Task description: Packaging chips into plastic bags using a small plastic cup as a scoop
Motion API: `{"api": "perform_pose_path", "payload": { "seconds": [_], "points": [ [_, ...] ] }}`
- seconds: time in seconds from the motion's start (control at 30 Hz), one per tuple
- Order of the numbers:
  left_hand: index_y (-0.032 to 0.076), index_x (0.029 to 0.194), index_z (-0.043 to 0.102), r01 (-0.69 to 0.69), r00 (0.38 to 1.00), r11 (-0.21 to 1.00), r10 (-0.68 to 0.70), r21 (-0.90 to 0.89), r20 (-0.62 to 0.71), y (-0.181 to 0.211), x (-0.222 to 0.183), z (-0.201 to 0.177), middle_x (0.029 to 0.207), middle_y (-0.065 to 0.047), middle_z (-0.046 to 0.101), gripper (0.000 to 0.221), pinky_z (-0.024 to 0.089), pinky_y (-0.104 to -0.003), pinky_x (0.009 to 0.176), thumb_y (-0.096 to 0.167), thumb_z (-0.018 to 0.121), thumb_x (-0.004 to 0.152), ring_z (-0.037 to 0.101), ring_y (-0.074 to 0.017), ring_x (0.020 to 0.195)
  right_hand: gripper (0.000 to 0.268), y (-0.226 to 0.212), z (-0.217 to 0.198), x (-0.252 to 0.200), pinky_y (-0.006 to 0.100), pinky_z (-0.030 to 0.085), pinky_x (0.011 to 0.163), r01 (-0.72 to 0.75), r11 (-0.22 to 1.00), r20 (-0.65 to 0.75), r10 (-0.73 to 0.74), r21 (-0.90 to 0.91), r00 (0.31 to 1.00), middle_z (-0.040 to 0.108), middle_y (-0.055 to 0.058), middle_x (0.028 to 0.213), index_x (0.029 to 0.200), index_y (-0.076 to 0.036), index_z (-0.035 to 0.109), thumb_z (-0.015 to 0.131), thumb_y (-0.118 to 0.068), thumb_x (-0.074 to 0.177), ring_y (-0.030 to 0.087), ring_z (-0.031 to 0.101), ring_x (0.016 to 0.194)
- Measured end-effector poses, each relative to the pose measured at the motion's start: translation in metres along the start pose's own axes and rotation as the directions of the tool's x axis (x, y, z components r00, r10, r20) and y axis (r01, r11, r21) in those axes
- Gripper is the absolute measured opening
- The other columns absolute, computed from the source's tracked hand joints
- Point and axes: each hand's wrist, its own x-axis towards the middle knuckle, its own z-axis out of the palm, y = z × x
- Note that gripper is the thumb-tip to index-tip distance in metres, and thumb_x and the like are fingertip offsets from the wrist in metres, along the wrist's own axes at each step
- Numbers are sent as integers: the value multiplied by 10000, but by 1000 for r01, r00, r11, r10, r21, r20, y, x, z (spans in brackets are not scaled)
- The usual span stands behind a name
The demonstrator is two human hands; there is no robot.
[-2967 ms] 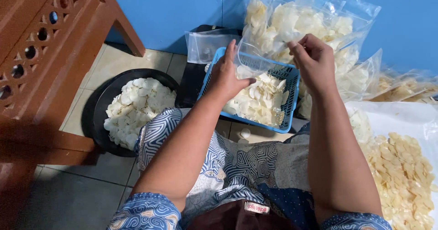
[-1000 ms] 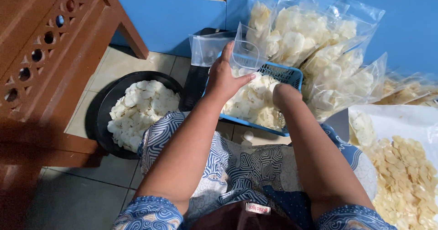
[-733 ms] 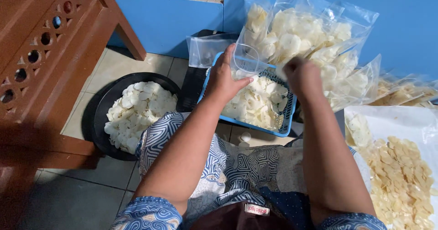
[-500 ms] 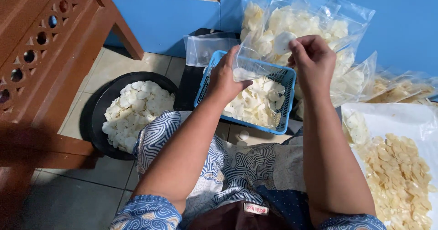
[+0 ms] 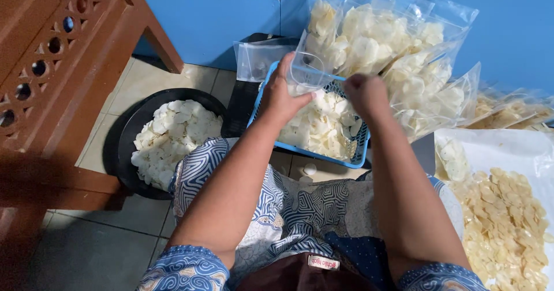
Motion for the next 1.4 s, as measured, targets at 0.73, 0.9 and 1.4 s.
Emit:
{"api": "perform_pose_path", "payload": {
  "seconds": [0.73,0.9,1.4],
  "points": [
    [246,1555,363,48,998,998,-49,-44,-40,2,7,-20,1477,-206,545,1096,465,-525,1146,272,956,634,546,-429,1355,193,66,96,29,528,592,773,-53,998,153,57,-35,987,774,82,883,982,-240,803,824,-335,815,374,735,923],
    [219,1559,346,32,999,999,-32,-12,-15,3,6,-15,1476,-225,536,1095,455,-542,1143,251,943,642,539,-442,1358,162,23,24,14,492,554,761,-35,989,50,28,140,998,765,103,911,1041,-207,782,735,-292,911,344,742,861],
    [267,1569,315,-11,985,995,-6,97,174,4,-3,9,1491,-143,529,1143,431,-562,1150,269,971,633,529,-375,1387,53,-86,-69,-17,318,608,733,206,734,-234,-65,647,970,722,171,868,1054,20,710,708,2,1004,210,732,719]
  ]
}}
